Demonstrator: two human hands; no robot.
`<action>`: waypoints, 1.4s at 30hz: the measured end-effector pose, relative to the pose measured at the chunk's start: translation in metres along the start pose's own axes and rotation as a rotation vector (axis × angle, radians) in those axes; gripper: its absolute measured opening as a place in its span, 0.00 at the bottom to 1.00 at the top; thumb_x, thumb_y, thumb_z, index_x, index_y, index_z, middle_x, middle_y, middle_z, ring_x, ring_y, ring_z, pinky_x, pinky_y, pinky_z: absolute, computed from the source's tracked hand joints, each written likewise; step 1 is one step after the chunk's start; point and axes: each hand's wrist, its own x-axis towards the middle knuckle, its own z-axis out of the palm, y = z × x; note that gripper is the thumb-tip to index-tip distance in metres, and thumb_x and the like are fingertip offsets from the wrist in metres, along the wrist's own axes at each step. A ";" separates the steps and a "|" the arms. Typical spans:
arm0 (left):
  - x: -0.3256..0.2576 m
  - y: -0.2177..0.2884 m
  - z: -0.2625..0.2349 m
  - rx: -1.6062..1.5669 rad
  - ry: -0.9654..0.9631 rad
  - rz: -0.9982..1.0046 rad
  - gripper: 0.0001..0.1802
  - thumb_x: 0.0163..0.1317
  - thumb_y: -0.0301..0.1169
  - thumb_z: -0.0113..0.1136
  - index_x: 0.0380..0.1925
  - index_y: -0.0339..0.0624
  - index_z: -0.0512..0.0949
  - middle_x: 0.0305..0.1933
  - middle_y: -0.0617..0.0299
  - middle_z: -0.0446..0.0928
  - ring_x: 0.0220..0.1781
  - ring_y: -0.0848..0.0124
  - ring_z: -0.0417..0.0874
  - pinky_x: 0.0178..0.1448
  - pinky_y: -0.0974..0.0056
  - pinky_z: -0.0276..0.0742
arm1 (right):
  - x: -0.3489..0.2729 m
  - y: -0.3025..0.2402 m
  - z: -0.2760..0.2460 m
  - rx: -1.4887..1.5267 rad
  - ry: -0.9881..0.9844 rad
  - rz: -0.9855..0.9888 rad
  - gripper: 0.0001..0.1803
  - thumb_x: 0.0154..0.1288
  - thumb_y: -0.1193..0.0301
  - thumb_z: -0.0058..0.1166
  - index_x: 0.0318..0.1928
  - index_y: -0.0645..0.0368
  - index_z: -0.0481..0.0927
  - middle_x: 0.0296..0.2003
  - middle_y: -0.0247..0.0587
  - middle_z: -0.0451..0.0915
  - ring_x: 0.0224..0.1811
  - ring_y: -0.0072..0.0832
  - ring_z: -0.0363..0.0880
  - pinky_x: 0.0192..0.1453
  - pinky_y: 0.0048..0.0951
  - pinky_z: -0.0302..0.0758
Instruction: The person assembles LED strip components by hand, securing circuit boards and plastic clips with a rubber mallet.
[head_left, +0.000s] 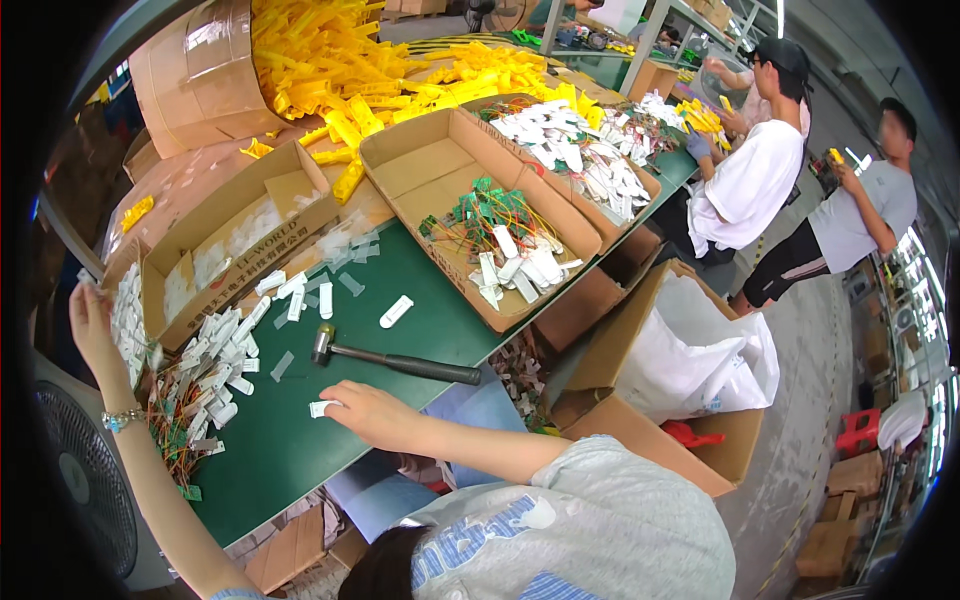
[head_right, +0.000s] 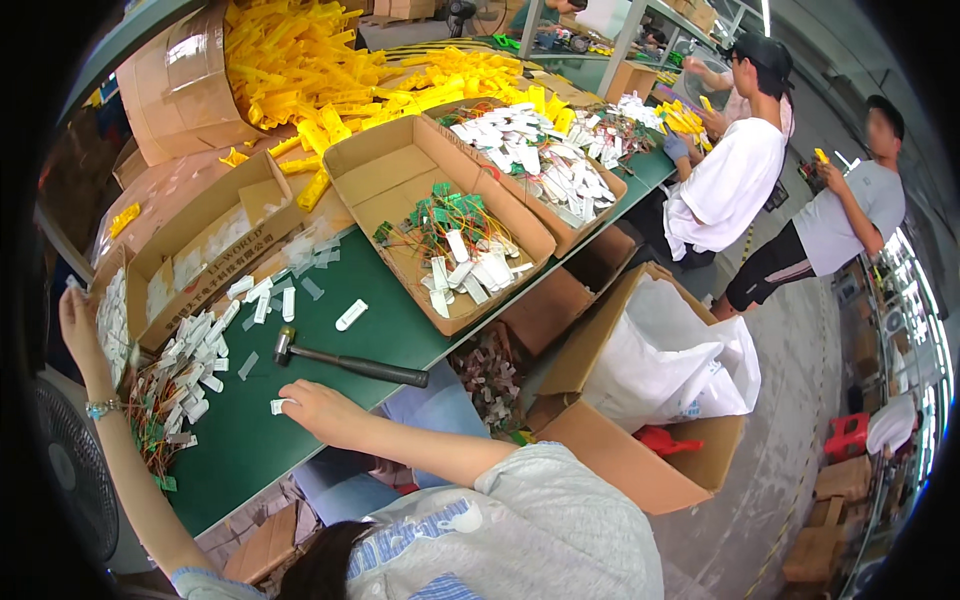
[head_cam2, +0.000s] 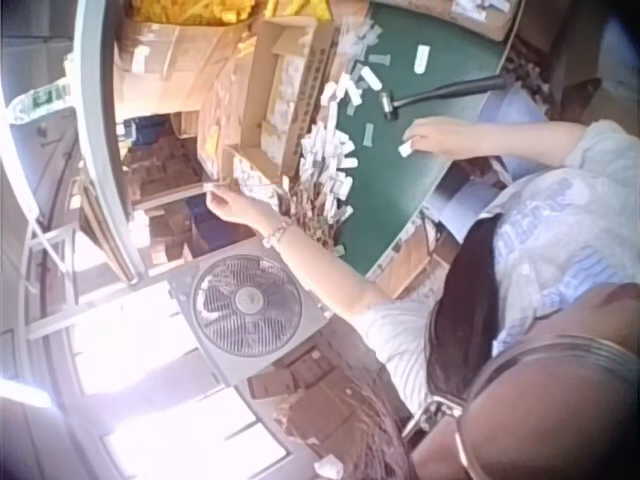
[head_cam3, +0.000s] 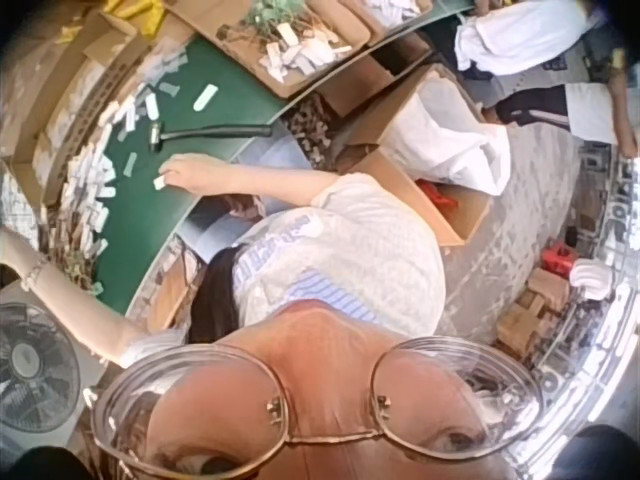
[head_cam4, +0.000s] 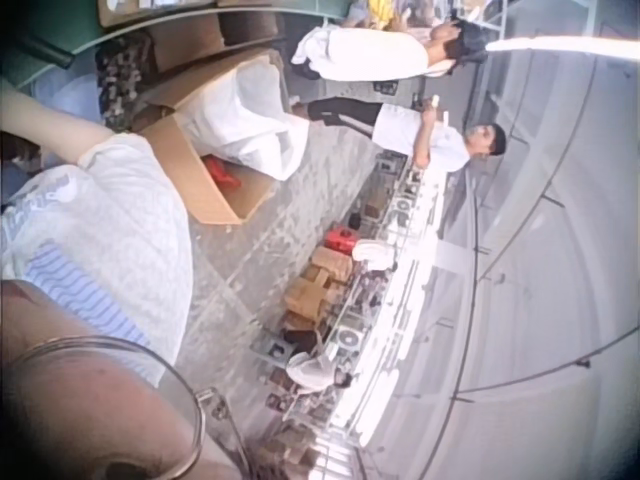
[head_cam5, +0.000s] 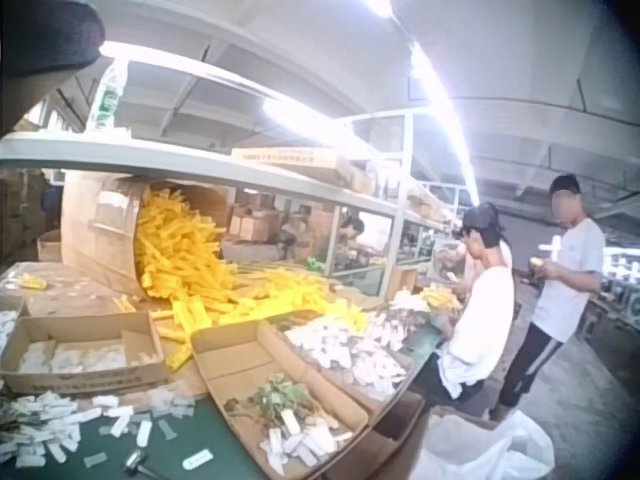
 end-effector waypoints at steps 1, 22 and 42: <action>-0.009 -0.008 0.004 -0.079 -0.058 -0.060 0.17 0.76 0.37 0.54 0.56 0.37 0.73 0.42 0.66 0.76 0.46 0.78 0.77 0.56 0.70 0.75 | -0.001 0.001 0.001 -0.026 0.024 -0.020 0.14 0.56 0.82 0.54 0.45 0.64 0.78 0.53 0.49 0.75 0.56 0.45 0.75 0.59 0.41 0.74; -0.109 0.035 -0.050 0.069 0.641 0.240 0.19 0.76 0.35 0.54 0.55 0.29 0.77 0.50 0.59 0.80 0.50 0.73 0.79 0.56 0.69 0.74 | -0.001 0.005 0.004 -0.202 0.071 -0.042 0.11 0.56 0.78 0.55 0.41 0.58 0.80 0.46 0.38 0.79 0.51 0.35 0.73 0.60 0.40 0.66; -0.309 0.031 0.095 0.428 -0.239 -0.061 0.04 0.59 0.19 0.65 0.35 0.34 0.81 0.30 0.63 0.75 0.28 0.75 0.69 0.32 0.68 0.63 | -0.001 0.006 0.001 -0.076 0.103 0.011 0.22 0.55 0.80 0.57 0.53 0.62 0.76 0.49 0.44 0.77 0.53 0.43 0.73 0.58 0.42 0.69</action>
